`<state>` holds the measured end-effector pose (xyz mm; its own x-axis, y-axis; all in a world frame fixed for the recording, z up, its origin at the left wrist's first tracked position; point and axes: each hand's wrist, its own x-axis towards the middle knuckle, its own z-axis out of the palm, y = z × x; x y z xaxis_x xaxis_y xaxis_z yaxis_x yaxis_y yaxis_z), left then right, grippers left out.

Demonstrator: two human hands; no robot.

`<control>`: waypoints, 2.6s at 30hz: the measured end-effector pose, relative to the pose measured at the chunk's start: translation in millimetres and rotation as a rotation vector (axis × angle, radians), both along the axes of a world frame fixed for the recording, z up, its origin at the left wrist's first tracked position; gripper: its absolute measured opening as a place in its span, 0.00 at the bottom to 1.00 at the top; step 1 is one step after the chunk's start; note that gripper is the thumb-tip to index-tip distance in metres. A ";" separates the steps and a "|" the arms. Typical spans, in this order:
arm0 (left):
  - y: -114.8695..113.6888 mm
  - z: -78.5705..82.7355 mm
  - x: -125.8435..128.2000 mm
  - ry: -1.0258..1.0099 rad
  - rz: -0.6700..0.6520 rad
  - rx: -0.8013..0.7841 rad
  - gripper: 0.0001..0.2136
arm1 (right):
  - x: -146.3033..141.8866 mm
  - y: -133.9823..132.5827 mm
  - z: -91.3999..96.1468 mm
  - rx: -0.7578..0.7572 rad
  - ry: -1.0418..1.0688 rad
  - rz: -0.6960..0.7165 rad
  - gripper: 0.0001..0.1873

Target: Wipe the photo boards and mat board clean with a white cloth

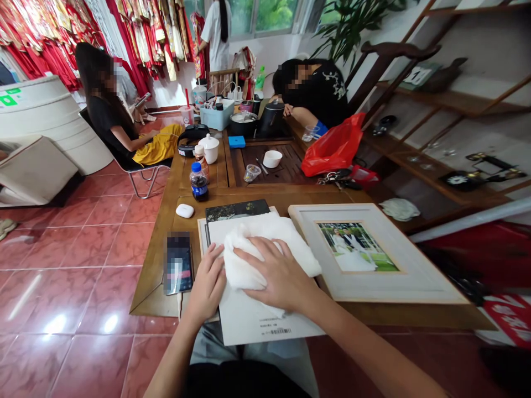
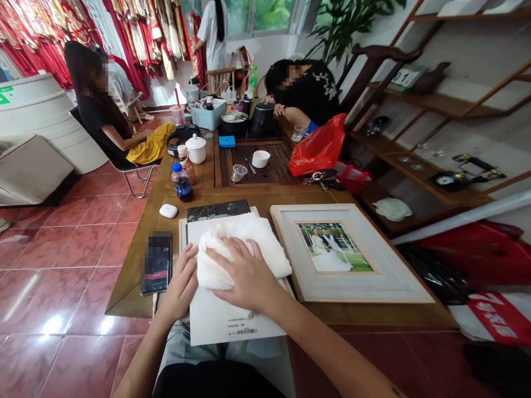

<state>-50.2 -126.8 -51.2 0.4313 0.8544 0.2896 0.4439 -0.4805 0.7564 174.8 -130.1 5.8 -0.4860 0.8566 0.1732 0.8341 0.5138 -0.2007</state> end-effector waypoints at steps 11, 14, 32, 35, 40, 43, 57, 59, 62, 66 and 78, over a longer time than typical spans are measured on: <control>-1.7 -0.8 0.4 0.032 0.013 -0.024 0.18 | 36.0 24.0 -7.3 0.046 -0.008 -0.256 0.34; -2.0 -0.7 0.6 0.032 0.009 -0.028 0.18 | 35.6 31.8 -6.5 0.038 -0.011 -0.292 0.33; -1.3 7.8 4.3 0.026 0.030 -0.040 0.18 | -29.9 63.5 17.3 -0.094 0.010 0.075 0.34; -0.7 4.5 2.8 0.027 0.010 -0.015 0.20 | -15.2 60.2 12.3 -0.071 0.004 0.032 0.33; -1.4 0.0 1.0 0.028 0.005 -0.014 0.19 | 21.8 54.0 -1.0 -0.015 -0.008 -0.088 0.33; -1.8 -0.3 1.1 0.028 0.007 -0.022 0.18 | 36.7 50.6 -6.7 0.017 -0.011 -0.144 0.33; -0.5 -2.0 -0.3 0.029 0.006 -0.011 0.18 | 22.6 38.8 -4.0 0.047 -0.008 -0.019 0.32; -0.6 -2.1 -0.2 0.025 0.008 -0.012 0.19 | 32.3 42.2 -4.3 0.046 -0.009 -0.061 0.31; -1.0 -2.0 0.1 0.025 0.012 -0.018 0.18 | 49.2 44.6 -5.3 0.046 -0.008 -0.134 0.30; -1.4 -1.4 0.7 0.029 0.013 -0.022 0.18 | 69.7 39.4 -6.9 0.038 0.005 -0.179 0.30; -1.8 -2.7 1.6 0.021 0.012 -0.020 0.19 | 42.2 -10.8 -11.5 0.082 -0.002 0.001 0.33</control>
